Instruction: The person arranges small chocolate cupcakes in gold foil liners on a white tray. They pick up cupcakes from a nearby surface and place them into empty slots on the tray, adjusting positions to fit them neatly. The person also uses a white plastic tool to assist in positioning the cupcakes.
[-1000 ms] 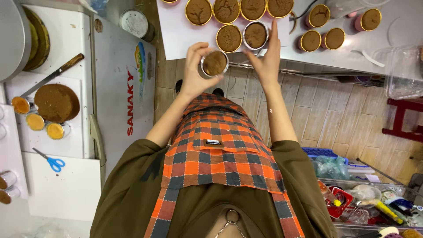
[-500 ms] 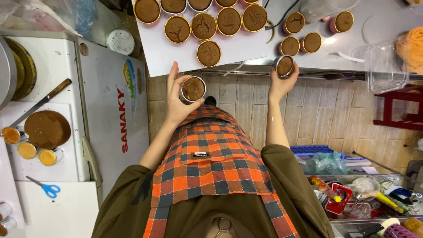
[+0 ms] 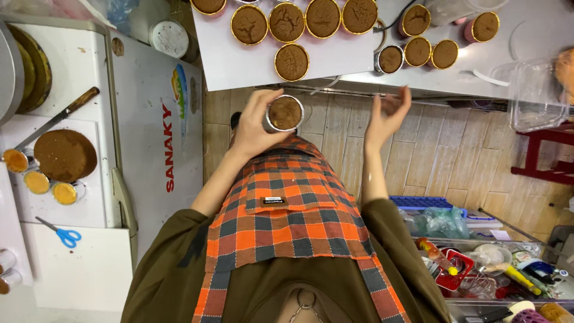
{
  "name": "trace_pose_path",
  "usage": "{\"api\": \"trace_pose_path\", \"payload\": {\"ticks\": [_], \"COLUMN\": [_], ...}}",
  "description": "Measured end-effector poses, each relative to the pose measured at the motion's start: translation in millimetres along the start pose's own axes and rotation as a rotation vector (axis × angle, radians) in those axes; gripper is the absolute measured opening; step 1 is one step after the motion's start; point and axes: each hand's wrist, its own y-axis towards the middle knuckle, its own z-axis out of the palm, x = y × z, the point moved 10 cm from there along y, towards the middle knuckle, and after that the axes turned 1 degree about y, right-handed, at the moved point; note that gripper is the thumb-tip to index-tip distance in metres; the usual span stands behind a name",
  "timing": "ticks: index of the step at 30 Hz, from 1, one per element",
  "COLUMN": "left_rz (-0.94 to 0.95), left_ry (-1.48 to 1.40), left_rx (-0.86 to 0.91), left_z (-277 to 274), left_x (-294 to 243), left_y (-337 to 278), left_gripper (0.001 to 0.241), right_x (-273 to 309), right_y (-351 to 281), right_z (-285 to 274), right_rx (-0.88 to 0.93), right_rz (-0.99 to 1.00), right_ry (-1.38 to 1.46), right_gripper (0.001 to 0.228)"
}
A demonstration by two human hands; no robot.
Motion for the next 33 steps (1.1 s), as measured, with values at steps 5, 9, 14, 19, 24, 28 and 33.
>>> {"api": "trace_pose_path", "payload": {"ticks": [5,9,14,19,24,28,33], "left_rz": [0.181,0.294,0.404,0.026,-0.077,-0.003,-0.031], "left_ry": [0.001,-0.029,0.141,0.177,0.162,0.244,0.250], "left_rx": [0.194,0.276,0.133,-0.208,-0.157,-0.150,-0.250], "left_z": [45,80,67,1,0,18,32], "left_x": [-27,-46,-48,12,40,37,44], "left_y": [11,20,22,26,26,38,54], "left_gripper": [0.106,0.106,0.093,0.084,0.095,0.107,0.116], "right_x": [83,104,47,-59,-130,-140,-128], "right_y": [-73,-76,-35,51,105,110,65], "right_z": [45,58,24,-41,-57,-51,-59], "right_rx": [0.604,0.648,0.415,0.011,-0.123,-0.145,-0.219], "right_rz": [-0.100,-0.037,0.060,0.104,0.074,-0.014,0.016], "right_ry": [0.187,0.204,0.062,-0.151,-0.489,-0.364,-0.341], "right_gripper": [0.097,0.110,0.099,0.089,0.096,0.112,0.111]}}
